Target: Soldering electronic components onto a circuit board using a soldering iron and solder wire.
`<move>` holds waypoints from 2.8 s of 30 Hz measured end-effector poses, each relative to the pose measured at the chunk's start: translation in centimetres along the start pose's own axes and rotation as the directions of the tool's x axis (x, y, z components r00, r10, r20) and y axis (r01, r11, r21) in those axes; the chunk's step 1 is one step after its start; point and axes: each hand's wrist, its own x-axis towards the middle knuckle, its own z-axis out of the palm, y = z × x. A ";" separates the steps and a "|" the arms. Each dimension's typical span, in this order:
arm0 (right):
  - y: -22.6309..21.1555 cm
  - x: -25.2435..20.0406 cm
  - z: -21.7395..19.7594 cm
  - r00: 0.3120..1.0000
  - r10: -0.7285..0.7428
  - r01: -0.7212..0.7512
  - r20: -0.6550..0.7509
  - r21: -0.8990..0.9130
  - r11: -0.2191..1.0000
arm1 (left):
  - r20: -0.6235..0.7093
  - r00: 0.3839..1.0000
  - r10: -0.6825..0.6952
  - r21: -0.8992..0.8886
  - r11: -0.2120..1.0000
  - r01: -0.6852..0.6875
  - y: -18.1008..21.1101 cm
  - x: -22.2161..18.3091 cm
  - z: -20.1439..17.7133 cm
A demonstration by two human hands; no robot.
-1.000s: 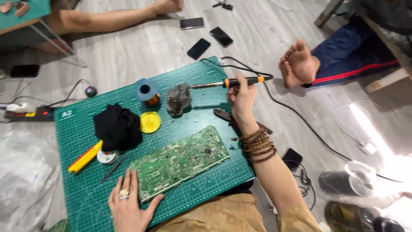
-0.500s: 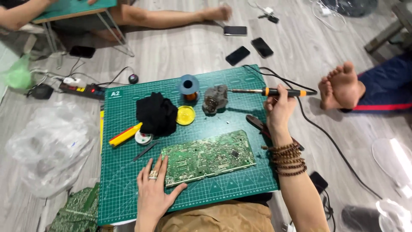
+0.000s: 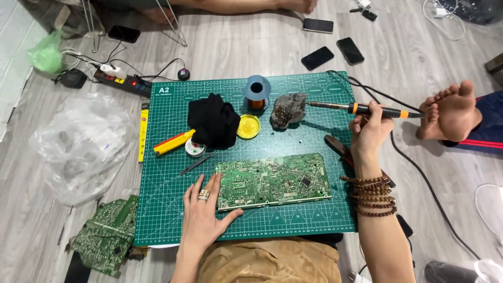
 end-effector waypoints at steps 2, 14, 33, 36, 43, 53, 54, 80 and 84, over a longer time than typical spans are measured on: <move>0.0 0.0 0.0 1.000 -0.020 0.020 0.021 -0.020 1.000 | -0.050 0.999 0.015 -0.052 0.998 -0.017 -0.1 0.0 0.0; 0.3 0.3 -0.7 0.999 -0.022 0.025 0.045 -0.050 0.998 | -0.111 0.994 0.019 -0.168 0.985 -0.037 0.0 0.1 -0.5; -0.7 -0.2 0.2 0.999 0.023 -0.023 -0.024 0.021 1.000 | -0.081 0.997 0.005 -0.121 0.993 -0.015 -0.2 -0.1 0.0; -0.4 0.0 0.1 1.000 0.018 -0.017 -0.023 0.046 0.999 | -0.070 0.998 0.002 -0.116 0.993 -0.010 -0.2 -0.1 -0.1; -0.1 0.7 -0.7 0.998 0.055 -0.054 -0.016 0.089 0.995 | -0.051 0.999 0.007 -0.058 0.998 -0.010 0.4 0.3 -0.3; -0.6 0.2 -0.4 0.992 0.111 -0.106 -0.057 0.088 0.990 | -0.094 0.995 0.043 -0.088 0.995 -0.051 0.4 0.2 -0.6; -0.6 0.2 -0.3 0.991 0.119 -0.114 -0.057 0.084 0.990 | -0.088 0.995 0.036 -0.089 0.995 -0.044 0.3 0.2 -0.6; 1.0 -2.8 1.1 0.859 0.176 -0.206 0.480 0.010 0.979 | -0.035 0.999 -0.027 -0.041 0.999 0.026 0.5 0.3 -0.4; 1.8 -2.8 1.0 0.857 0.191 -0.227 0.478 0.018 0.974 | -0.035 0.999 -0.035 -0.043 0.998 0.034 0.8 0.4 -0.3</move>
